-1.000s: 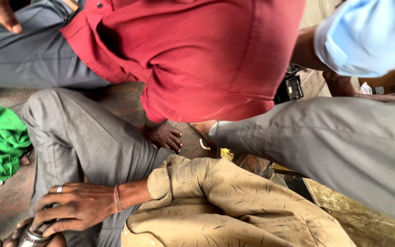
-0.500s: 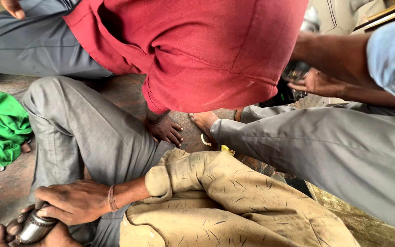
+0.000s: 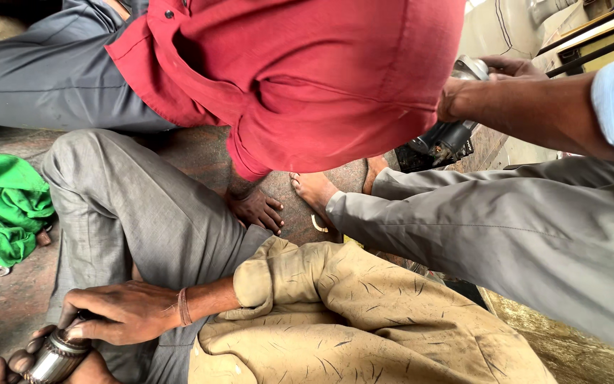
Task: The person sits cross-legged on the floor and files the copper commutator of a starter motor armature using a red file, rotating the armature as they work. They then wipe the part with a green cloth, set it aside, and press and turn a cylindrical metal component onto a second armature part by hand.
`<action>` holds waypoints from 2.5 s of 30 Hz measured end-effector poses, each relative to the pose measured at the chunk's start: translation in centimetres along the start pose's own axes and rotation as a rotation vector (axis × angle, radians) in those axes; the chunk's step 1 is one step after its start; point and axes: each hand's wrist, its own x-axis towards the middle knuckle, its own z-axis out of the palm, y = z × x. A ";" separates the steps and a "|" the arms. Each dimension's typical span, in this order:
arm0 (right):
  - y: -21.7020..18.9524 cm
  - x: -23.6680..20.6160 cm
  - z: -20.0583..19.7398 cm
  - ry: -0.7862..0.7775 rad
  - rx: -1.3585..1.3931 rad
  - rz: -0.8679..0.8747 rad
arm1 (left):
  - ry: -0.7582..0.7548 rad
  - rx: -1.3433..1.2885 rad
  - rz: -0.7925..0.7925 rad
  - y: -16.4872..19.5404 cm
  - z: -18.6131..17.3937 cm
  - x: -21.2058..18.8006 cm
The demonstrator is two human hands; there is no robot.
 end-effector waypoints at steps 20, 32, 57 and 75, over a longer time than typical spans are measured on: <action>-0.5 -0.2 0.1 0.038 -0.024 -0.109 | -0.074 0.068 -0.064 1.2 -1.3 -0.2; -0.9 0.1 -0.1 0.022 -0.015 -0.087 | 0.051 -0.011 0.028 0.5 0.9 -0.5; -1.9 -0.3 -1.5 0.042 -0.332 -0.423 | 0.413 -0.291 -0.111 2.5 6.8 0.2; -1.5 1.1 -1.0 -0.007 -0.393 -0.529 | 0.432 -0.314 -0.211 2.8 7.6 0.3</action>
